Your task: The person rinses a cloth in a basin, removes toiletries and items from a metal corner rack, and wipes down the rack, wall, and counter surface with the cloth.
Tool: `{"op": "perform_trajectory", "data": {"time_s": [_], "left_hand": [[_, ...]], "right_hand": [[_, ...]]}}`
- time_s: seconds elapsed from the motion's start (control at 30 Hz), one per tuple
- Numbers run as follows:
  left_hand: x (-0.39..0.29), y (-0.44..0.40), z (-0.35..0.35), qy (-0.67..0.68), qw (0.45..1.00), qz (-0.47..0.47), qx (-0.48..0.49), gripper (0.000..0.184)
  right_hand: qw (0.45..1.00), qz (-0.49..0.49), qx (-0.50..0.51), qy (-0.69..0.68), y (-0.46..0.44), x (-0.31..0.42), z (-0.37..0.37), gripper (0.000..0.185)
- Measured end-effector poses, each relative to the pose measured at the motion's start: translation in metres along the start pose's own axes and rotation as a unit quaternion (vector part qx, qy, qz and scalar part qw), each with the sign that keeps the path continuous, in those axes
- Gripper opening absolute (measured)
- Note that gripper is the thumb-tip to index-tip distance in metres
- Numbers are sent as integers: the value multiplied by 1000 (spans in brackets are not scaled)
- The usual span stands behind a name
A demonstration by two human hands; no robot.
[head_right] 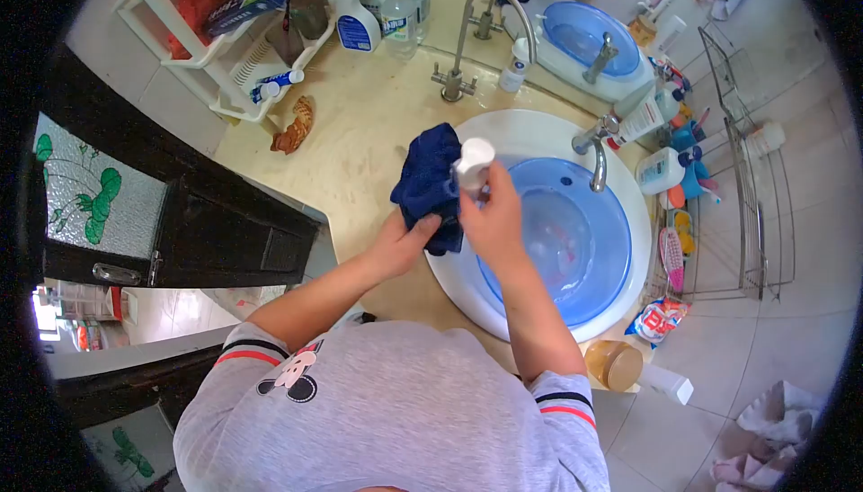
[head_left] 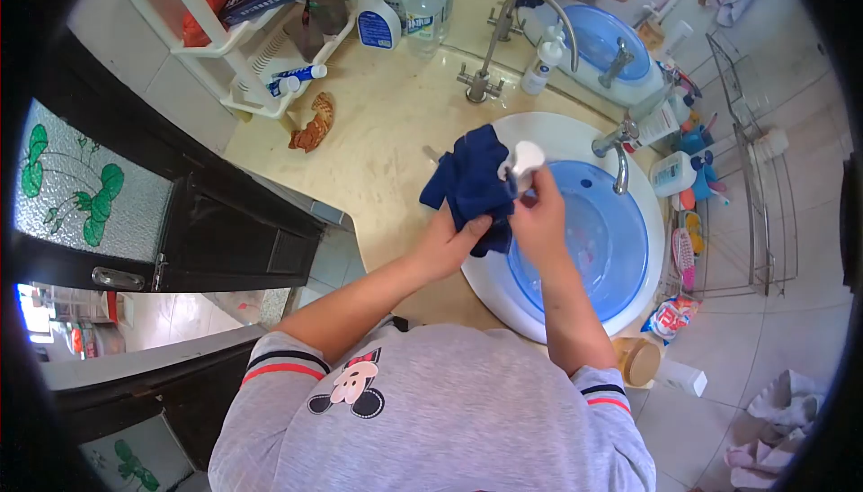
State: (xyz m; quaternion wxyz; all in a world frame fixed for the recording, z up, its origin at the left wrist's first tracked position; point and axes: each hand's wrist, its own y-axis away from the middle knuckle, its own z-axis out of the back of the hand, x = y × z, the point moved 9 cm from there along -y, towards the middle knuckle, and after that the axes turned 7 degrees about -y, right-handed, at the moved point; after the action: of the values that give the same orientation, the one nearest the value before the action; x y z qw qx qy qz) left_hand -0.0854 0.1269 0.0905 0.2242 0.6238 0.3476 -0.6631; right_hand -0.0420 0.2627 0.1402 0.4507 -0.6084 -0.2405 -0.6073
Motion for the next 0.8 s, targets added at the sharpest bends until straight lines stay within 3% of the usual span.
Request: {"op": "perform_trajectory", "data": {"time_s": [0.13,0.23,0.33,0.4,0.43,0.47,0.53,0.63,0.7,0.73,0.8], "left_hand": [[-2,-15,19,-30,999,25,9,31],[-19,-28,31,-19,998,40,38,25],[-30,-30,43,-73,995,-45,-49,34],[-39,-25,49,-135,980,-97,-110,41],[-42,-23,48,-171,971,-120,-114,44],[-43,-20,47,-207,961,-141,-117,47],[-51,-12,44,-236,942,-190,-141,52],[-37,-11,47,-265,938,-181,-131,47],[18,-12,59,-103,985,45,-133,44],[40,-5,58,-19,978,159,-130,43],[56,-2,51,227,933,241,-141,42]], "right_hand": [[978,-118,142,-101,6,-4,-23,37],[985,-95,133,-63,2,-39,-23,36],[981,-103,132,-94,-3,-18,-36,34],[991,-51,92,-87,-6,-19,-37,35],[994,-26,71,-83,-9,-15,-38,35],[980,-100,49,-165,-9,-24,-38,38],[984,-42,43,-167,-13,-11,-37,37],[984,-12,28,-174,-11,0,-33,32],[981,-25,12,-192,-9,12,-29,32],[982,8,11,-190,-10,25,-30,31],[985,57,26,-163,-7,38,-39,30]]}}
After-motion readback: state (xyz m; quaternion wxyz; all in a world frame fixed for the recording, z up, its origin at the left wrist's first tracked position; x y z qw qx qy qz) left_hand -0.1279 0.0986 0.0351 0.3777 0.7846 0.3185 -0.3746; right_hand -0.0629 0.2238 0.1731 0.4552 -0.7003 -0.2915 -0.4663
